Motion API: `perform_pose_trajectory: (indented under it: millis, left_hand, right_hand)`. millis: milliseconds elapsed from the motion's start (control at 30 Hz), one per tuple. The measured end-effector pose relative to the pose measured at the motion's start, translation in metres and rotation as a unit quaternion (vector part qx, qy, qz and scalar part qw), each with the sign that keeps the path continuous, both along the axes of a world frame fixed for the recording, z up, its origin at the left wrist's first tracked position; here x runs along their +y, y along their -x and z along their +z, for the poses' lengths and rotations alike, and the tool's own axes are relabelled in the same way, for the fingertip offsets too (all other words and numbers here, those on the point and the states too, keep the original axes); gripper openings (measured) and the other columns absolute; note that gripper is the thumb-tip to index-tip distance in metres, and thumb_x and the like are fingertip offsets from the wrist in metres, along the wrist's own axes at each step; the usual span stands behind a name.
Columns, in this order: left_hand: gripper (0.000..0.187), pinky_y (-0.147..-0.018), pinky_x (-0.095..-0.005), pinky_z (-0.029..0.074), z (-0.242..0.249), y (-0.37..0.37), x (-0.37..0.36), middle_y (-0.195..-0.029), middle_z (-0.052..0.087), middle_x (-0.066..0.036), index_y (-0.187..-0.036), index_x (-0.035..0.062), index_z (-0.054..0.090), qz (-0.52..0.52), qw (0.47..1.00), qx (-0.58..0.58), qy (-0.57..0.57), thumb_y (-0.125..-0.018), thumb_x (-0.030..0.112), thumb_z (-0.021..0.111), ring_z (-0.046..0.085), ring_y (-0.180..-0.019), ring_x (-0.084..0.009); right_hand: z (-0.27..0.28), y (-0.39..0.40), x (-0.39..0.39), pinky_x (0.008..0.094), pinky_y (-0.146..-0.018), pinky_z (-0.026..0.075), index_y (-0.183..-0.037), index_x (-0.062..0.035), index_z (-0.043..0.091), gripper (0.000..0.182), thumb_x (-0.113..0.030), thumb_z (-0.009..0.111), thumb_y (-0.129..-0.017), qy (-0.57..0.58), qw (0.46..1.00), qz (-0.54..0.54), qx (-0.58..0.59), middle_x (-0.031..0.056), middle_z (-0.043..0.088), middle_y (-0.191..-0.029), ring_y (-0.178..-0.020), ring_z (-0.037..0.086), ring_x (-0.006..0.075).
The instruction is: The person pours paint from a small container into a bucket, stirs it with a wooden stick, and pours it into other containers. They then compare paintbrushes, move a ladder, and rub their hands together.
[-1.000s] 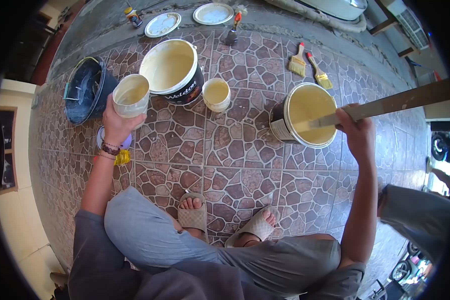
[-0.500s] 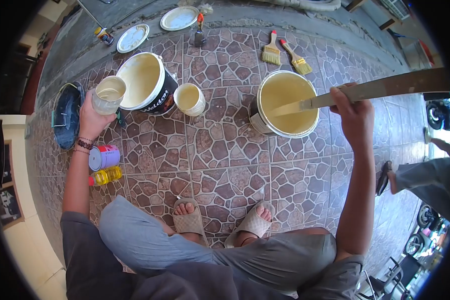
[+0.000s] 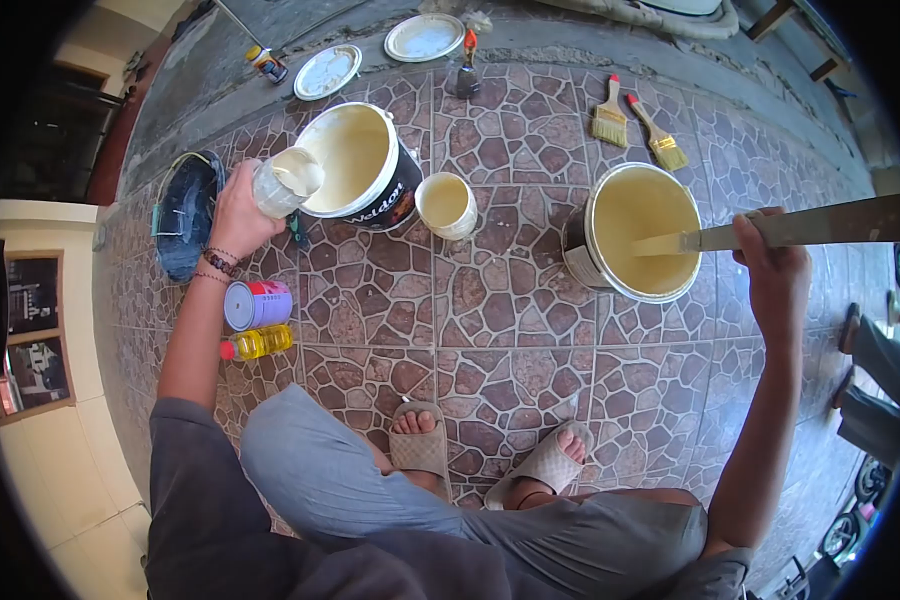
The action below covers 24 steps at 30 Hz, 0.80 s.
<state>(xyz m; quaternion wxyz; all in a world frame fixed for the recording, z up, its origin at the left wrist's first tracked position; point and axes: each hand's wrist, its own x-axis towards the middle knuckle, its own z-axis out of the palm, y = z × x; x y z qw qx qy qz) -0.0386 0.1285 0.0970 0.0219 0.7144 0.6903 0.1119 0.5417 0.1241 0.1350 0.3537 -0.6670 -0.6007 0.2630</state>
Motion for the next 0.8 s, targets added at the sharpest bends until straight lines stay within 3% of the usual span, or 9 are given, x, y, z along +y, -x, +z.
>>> perform_pose_trajectory:
  millis: [367,800]
  left_hand:
    - [0.064,-0.088,-0.0457,0.042,-0.0076,0.0077,-0.002,-0.109,0.057,-0.015,-0.113,0.0065,0.046,0.001,0.996,0.088,0.002,-0.057,0.012,0.078,0.053,-0.107,-0.0344]
    - [0.065,-0.088,-0.0447,0.04,-0.006,0.0083,-0.0026,-0.108,0.056,-0.014,-0.113,0.0072,0.046,0.002,0.994,0.11,-0.019,-0.056,0.01,0.077,0.052,-0.108,-0.0339]
  right_hand:
    - [-0.0031,0.0031,0.0022,0.0233,-0.062,0.045,-0.091,0.0005,0.061,0.018,-0.017,0.062,-0.091,0.0,1.0,0.008,0.003,0.0026,0.058,-0.074,-0.067,0.053,0.0074]
    - [-0.0048,0.0094,0.0029,0.0243,-0.059,0.043,-0.088,0.0002,0.06,0.018,-0.017,0.062,-0.09,0.004,1.0,0.011,-0.027,0.0028,0.056,-0.07,-0.063,0.051,0.0077]
